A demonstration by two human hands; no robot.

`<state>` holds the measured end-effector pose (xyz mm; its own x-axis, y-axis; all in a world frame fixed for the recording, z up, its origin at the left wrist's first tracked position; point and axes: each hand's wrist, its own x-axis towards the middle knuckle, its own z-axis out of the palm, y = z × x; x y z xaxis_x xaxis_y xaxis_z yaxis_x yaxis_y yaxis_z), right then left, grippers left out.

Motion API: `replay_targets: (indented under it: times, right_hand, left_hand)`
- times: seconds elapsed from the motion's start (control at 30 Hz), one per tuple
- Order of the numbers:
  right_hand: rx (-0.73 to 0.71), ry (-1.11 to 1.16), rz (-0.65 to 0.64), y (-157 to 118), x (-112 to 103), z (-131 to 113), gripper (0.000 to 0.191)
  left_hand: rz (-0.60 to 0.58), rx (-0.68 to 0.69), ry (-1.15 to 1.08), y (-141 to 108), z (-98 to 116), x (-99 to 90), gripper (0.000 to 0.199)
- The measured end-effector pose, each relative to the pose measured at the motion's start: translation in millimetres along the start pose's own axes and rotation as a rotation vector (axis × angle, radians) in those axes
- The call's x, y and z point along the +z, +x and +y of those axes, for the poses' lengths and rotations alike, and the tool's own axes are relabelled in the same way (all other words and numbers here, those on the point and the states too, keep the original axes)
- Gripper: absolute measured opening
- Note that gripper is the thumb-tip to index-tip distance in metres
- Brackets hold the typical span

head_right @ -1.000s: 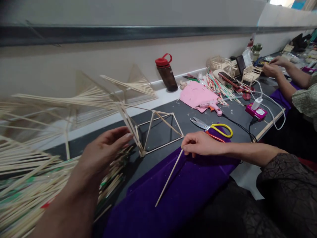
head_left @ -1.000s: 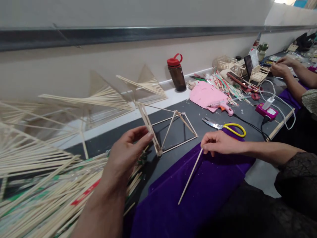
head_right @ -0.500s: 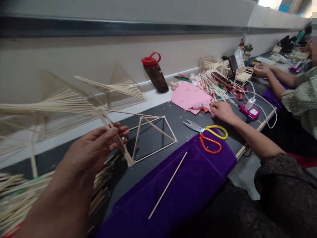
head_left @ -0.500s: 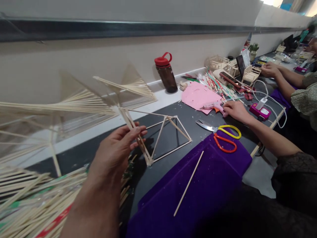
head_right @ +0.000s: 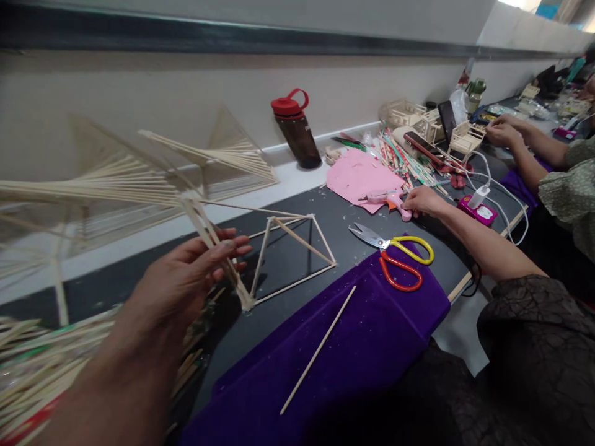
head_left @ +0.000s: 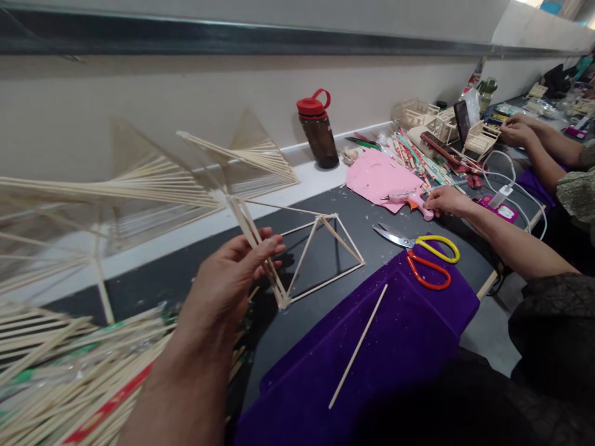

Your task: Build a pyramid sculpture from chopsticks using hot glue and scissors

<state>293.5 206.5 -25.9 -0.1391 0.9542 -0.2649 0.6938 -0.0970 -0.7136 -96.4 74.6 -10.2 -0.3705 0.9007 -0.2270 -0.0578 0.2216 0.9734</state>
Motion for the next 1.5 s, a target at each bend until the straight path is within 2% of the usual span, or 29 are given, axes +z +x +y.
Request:
replay_targets:
  times: [0.13,0.27,0.33,0.4,0.47,0.57,0.63,0.7,0.73,0.8,0.9,1.03,1.17,1.27,1.4,1.5]
  right_hand:
    - [0.045,-0.076,0.001,-2.6,0.4,-1.5,0.024]
    - [0.023,-0.300,0.097,-7.3,9.1,-6.6,0.039]
    - [-0.038,-0.498,0.135,-6.0,12.5,-10.2,0.036]
    - [-0.046,-0.596,0.153,-3.9,13.3,-13.4,0.028]
    - [0.004,-0.470,0.170,-4.1,11.9,-16.3,0.021]
    - [0.012,0.022,0.218,-12.5,9.6,-23.9,0.014]
    - [-0.094,0.291,0.293,-22.7,10.9,-34.2,0.015]
    - [-0.259,0.413,0.378,-33.7,15.1,-49.0,0.019]
    - [-0.343,0.473,0.374,-38.6,18.0,-57.5,0.018]
    - [-0.402,0.653,0.281,-46.0,24.9,-75.7,0.018]
    - [-0.327,0.866,0.070,-52.1,36.6,-102.8,0.026]
    - [-0.356,0.903,-0.083,-57.4,54.8,-134.4,0.020]
    - [-0.412,0.866,-0.254,-56.6,74.7,-153.6,0.030]
    - [-0.426,0.791,-0.302,-47.6,87.5,-156.2,0.031]
    - [-0.469,0.675,-0.267,-31.4,97.4,-151.6,0.033]
    - [-0.506,0.568,-0.261,-22.1,99.3,-149.5,0.041]
  left_hand:
    - [-0.011,0.007,-0.004,-4.8,0.5,3.9,0.064]
    - [-0.031,0.048,-0.029,-8.6,-2.1,3.2,0.059]
    - [-0.039,0.070,-0.032,-9.3,-3.8,1.6,0.057]
    - [-0.037,0.083,-0.046,-9.6,-5.0,-0.1,0.056]
    - [-0.032,0.094,-0.060,-9.9,-5.4,-1.4,0.055]
    - [-0.028,0.110,-0.081,-9.8,-4.8,-1.8,0.053]
    - [-0.030,0.117,-0.107,-9.3,-3.7,-1.0,0.053]
    - [-0.033,0.117,-0.142,-8.3,-2.3,0.0,0.053]
    - [-0.034,0.114,-0.160,-7.5,-1.5,0.5,0.053]
    - [-0.038,0.107,-0.194,-5.5,0.0,1.1,0.052]
    - [-0.047,0.100,-0.232,-1.1,2.1,1.2,0.051]
    - [-0.060,0.095,-0.250,4.1,4.0,1.2,0.048]
    - [-0.061,0.103,-0.261,3.7,2.9,0.5,0.046]
    - [-0.049,0.114,-0.270,2.1,0.9,-0.6,0.044]
    - [-0.034,0.120,-0.290,1.4,-0.4,-0.2,0.042]
    - [-0.033,0.121,-0.288,1.0,-0.3,0.9,0.040]
